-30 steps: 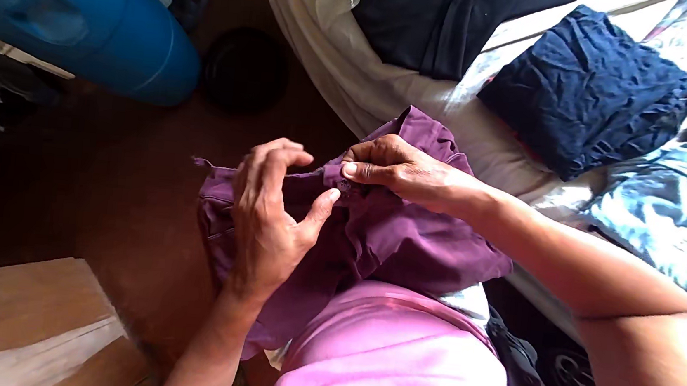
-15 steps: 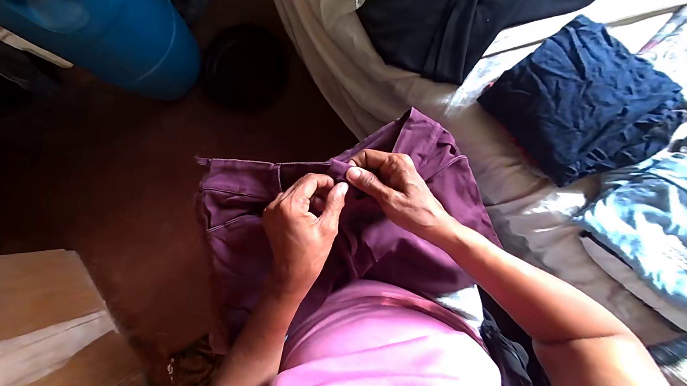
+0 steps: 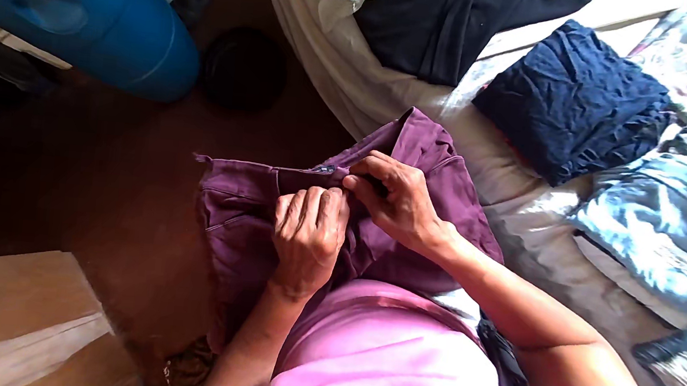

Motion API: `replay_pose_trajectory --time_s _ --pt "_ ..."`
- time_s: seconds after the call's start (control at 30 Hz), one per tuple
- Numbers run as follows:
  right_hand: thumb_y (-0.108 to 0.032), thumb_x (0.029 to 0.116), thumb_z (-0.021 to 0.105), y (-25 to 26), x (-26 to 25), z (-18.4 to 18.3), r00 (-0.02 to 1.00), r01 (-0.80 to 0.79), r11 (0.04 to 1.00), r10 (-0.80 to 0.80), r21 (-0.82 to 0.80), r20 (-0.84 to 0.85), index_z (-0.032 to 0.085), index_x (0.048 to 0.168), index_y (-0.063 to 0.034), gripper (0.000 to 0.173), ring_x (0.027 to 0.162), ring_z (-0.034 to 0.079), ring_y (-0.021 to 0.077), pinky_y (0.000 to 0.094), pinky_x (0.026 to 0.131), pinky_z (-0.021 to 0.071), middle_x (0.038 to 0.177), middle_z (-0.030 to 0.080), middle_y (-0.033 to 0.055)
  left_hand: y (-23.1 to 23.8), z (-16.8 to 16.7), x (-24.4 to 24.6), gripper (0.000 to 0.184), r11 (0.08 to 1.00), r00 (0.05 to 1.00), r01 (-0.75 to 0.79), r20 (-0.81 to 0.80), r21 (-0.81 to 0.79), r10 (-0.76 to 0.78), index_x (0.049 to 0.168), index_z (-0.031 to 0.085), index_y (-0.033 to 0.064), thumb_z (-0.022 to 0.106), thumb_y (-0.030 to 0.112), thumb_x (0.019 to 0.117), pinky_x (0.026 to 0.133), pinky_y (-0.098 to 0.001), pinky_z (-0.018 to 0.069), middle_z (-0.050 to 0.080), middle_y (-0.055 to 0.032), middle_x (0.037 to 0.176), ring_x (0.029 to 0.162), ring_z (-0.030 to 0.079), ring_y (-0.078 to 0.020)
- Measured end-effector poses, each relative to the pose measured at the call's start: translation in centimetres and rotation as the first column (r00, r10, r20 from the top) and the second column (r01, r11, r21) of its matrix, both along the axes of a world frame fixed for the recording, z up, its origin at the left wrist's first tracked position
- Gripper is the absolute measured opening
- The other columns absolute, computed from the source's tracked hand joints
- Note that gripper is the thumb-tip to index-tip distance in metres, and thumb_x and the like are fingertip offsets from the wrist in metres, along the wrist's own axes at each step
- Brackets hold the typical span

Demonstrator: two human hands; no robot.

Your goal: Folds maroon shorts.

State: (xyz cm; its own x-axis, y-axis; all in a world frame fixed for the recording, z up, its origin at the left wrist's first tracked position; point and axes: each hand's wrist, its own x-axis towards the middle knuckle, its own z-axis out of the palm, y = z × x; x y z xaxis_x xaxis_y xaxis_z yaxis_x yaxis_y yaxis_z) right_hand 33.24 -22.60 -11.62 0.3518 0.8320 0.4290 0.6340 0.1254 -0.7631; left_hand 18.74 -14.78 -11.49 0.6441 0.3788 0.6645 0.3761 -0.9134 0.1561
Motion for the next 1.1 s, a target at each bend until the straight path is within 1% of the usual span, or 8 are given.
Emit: replay_pose_trajectory --time_s 0.17,0.27,0.37,0.43,0.6,0.77,0.93,1.1 --pt "-0.009 0.1034 0.051 0.5 1.5 0.1 0.858 -0.263 0.965 0.237 0.006 -0.456 0.065 0.087 -0.0023 0.022 0.064 0.055 -0.0015 0.0164 0.06 0.0455 0.071 0.059 -0.0034 0.4 -0.5 -0.5 0.011 0.943 0.971 0.145 0.225 -0.298 -0.078 0.092 0.077 0.0007 0.072 0.011 0.0925 0.08 -0.0309 0.0542 0.076 -0.0096 0.089 0.084 0.071 -0.017" --pt "-0.007 0.1039 0.051 0.7 2.4 0.5 0.74 -0.43 0.903 0.365 0.019 -0.566 0.065 0.085 -0.0021 0.024 0.065 0.058 -0.0011 0.0166 0.061 0.0486 0.071 0.061 -0.0036 1.5 -0.5 -1.1 0.004 0.483 0.89 0.431 0.446 -0.763 -0.089 0.095 0.074 0.0021 0.071 0.004 0.0915 0.073 -0.0216 0.0591 0.073 0.0001 0.087 0.077 0.069 -0.0051" --pt "-0.015 0.102 0.058 1.2 2.9 0.8 0.908 -0.38 0.925 0.369 -0.015 -0.198 0.069 0.091 -0.0023 0.02 0.066 0.058 0.0023 0.0204 0.061 0.0475 0.074 0.063 -0.0009 2.4 -0.2 -1.3 0.011 0.063 0.864 0.503 0.504 -0.862 0.006 0.09 0.075 0.0077 0.066 0.001 0.0937 0.067 -0.0214 0.0584 0.073 0.0023 0.079 0.069 0.068 -0.0058" --pt "-0.025 0.1022 0.058 1.5 4.0 1.8 0.958 -0.204 0.973 0.22 -0.105 0.184 0.074 0.101 -0.0048 0.026 0.076 0.067 0.0197 0.0385 0.065 0.0525 0.086 0.068 0.0081 3.6 0.2 -1.9 0.013 0.111 0.89 0.455 0.45 -0.883 -0.066 0.095 0.073 0.0065 0.061 0.003 0.0975 0.069 -0.0223 0.0598 0.074 0.0023 0.083 0.071 0.069 -0.0061" --pt "-0.038 0.1045 0.054 1.3 12.7 2.6 0.914 0.26 0.903 -0.116 -0.341 0.389 0.068 0.124 -0.0046 0.041 0.112 0.064 0.0408 0.0594 0.095 0.0495 0.117 0.067 0.022 10.9 1.4 -7.2 0.033 0.766 0.994 -0.051 0.041 -0.641 0.1 0.12 0.068 0.0006 0.065 0.028 0.1008 0.09 -0.0331 0.0571 0.07 -0.011 0.115 0.103 0.068 -0.0144" --pt "-0.047 0.1057 0.048 -0.6 17.4 -1.2 0.98 0.169 0.786 -0.197 -0.595 0.019 0.072 0.115 -0.0026 0.051 0.102 0.066 0.0334 0.0611 0.092 0.0465 0.107 0.07 0.0199 14.8 -0.1 -11.3 0.068 0.549 0.824 -0.562 -0.472 -0.619 0.313 0.13 0.064 -0.004 0.047 0.056 0.1042 0.102 -0.0714 0.0387 0.063 -0.034 0.125 0.121 0.058 -0.052" --pt "-0.042 0.1032 0.058 -0.4 16.6 -3.4 0.982 -0.018 0.745 -0.111 -0.667 -0.15 0.071 0.109 -0.0001 0.044 0.099 0.066 0.0315 0.0598 0.091 0.0471 0.102 0.07 0.0194 14.3 -1.4 -10.2 0.051 0.562 0.852 -0.513 -0.466 -0.649 0.239 0.119 0.073 0.003 0.053 0.048 0.1048 0.096 -0.0711 0.041 0.07 -0.0263 0.113 0.111 0.064 -0.0455" --pt "-0.014 0.0915 0.073 0.1 16.6 -3.7 0.956 0.006 0.899 -0.134 -0.439 -0.262 0.07 0.103 0.0 0.019 0.082 0.067 0.0079 0.0343 0.082 0.0559 0.091 0.071 0.0059 14.5 -2.2 -10.2 0.028 0.597 0.925 -0.363 -0.201 -0.715 0.322 0.109 0.07 -0.0019 0.068 0.024 0.099 0.089 -0.0528 0.0516 0.07 -0.0186 0.101 0.094 0.067 -0.0267"
